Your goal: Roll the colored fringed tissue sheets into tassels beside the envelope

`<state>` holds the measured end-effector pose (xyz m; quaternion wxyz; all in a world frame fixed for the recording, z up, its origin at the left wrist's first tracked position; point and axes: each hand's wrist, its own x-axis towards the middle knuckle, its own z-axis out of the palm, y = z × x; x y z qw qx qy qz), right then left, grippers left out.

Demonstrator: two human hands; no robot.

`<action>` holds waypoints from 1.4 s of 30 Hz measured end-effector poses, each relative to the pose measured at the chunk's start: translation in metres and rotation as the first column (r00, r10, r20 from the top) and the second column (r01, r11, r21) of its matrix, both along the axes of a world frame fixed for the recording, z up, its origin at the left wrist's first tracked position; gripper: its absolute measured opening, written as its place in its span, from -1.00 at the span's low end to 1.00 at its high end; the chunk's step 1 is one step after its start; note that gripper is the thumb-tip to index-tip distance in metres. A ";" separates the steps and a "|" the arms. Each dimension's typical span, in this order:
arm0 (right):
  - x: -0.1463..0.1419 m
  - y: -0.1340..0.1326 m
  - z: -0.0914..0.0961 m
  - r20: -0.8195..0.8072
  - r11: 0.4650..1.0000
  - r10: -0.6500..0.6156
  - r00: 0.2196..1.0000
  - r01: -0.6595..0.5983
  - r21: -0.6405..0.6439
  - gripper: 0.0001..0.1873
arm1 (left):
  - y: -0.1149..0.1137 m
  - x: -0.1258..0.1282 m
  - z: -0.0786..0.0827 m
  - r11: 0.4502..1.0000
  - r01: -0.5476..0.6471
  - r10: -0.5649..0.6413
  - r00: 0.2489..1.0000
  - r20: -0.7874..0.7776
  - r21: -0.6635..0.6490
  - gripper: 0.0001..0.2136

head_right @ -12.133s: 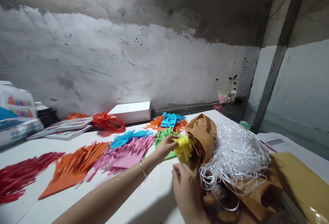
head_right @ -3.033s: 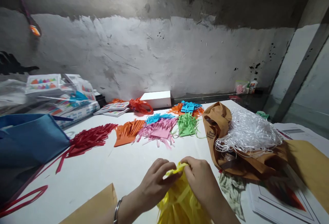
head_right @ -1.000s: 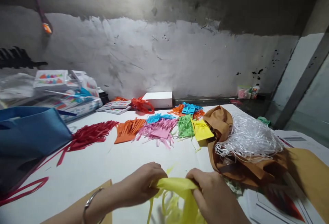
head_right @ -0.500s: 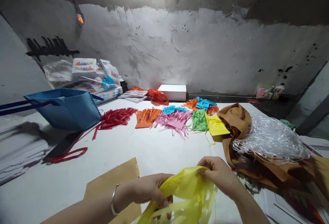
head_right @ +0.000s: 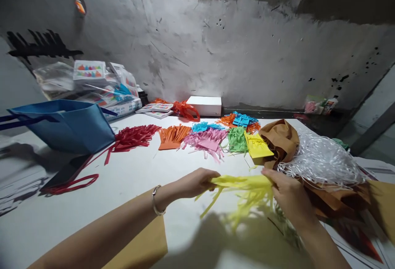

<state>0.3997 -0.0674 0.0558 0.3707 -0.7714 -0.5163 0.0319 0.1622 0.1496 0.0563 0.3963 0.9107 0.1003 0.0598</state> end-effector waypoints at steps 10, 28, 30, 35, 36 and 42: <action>-0.093 -0.022 -0.126 0.785 0.980 0.085 0.613 -0.196 0.046 -0.53 | 0.014 -0.054 -0.026 0.911 -0.018 -0.008 0.998 0.061 0.412 -0.55; -0.119 -0.013 -0.206 0.776 0.988 0.103 0.622 -0.152 -0.009 -0.62 | -0.053 -0.240 -0.177 0.490 -0.322 0.526 0.850 0.019 0.810 -0.35; -0.123 -0.011 -0.204 0.762 0.989 0.100 0.640 -0.151 -0.002 -0.63 | -0.027 -0.252 -0.154 0.485 -0.304 0.462 0.885 0.055 0.820 -0.36; -0.136 -0.004 -0.195 0.704 0.989 0.047 0.709 -0.131 0.065 -0.60 | -0.039 -0.207 -0.095 0.658 -0.446 0.341 0.895 0.287 0.607 -0.60; -0.137 -0.002 -0.192 0.695 0.989 0.030 0.718 -0.122 0.084 -0.60 | -0.056 -0.184 -0.095 0.780 -0.318 0.224 0.946 0.234 0.539 -0.65; -0.135 -0.007 -0.163 0.781 0.971 0.044 0.623 -0.209 0.112 -0.55 | -0.141 -0.053 -0.164 0.853 -0.052 -0.037 0.987 0.159 0.519 -0.77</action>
